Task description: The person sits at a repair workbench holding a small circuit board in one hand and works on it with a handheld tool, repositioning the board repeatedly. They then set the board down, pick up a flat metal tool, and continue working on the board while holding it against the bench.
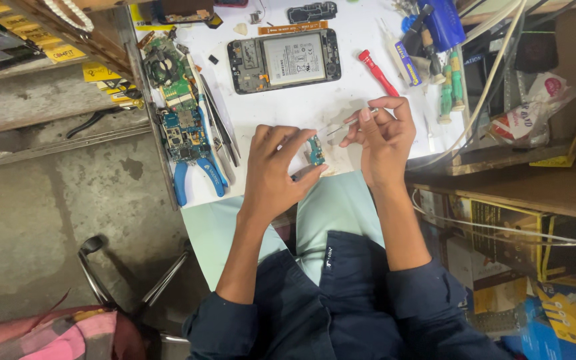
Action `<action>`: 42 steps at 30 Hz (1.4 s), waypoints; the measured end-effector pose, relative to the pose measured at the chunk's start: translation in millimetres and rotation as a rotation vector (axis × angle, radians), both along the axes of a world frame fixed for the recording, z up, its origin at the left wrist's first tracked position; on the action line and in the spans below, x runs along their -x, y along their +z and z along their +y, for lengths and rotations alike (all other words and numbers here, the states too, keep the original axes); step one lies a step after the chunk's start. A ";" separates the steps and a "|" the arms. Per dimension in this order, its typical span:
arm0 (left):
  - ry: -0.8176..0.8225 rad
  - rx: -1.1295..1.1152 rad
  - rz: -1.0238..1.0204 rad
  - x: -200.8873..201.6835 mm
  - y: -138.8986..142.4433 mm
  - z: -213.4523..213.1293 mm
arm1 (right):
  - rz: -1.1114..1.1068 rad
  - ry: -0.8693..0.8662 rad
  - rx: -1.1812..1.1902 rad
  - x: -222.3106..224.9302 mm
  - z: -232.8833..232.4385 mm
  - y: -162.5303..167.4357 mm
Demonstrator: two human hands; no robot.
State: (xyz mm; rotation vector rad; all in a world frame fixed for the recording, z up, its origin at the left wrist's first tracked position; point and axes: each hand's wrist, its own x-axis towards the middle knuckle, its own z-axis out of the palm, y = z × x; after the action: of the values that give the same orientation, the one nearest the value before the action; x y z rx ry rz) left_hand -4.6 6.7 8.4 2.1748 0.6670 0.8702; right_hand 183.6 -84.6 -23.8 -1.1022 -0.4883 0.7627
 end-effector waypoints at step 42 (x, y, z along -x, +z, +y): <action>-0.127 -0.085 0.074 2.4 -3.0 1.9 | 0.252 -0.003 -0.063 -18.3 -7.9 -13.4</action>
State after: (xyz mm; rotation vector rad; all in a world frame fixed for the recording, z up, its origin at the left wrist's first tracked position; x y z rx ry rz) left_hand -6.9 8.7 5.4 2.3078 0.5292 0.7675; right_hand 201.9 -92.5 -37.2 -0.9331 -0.2952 0.8649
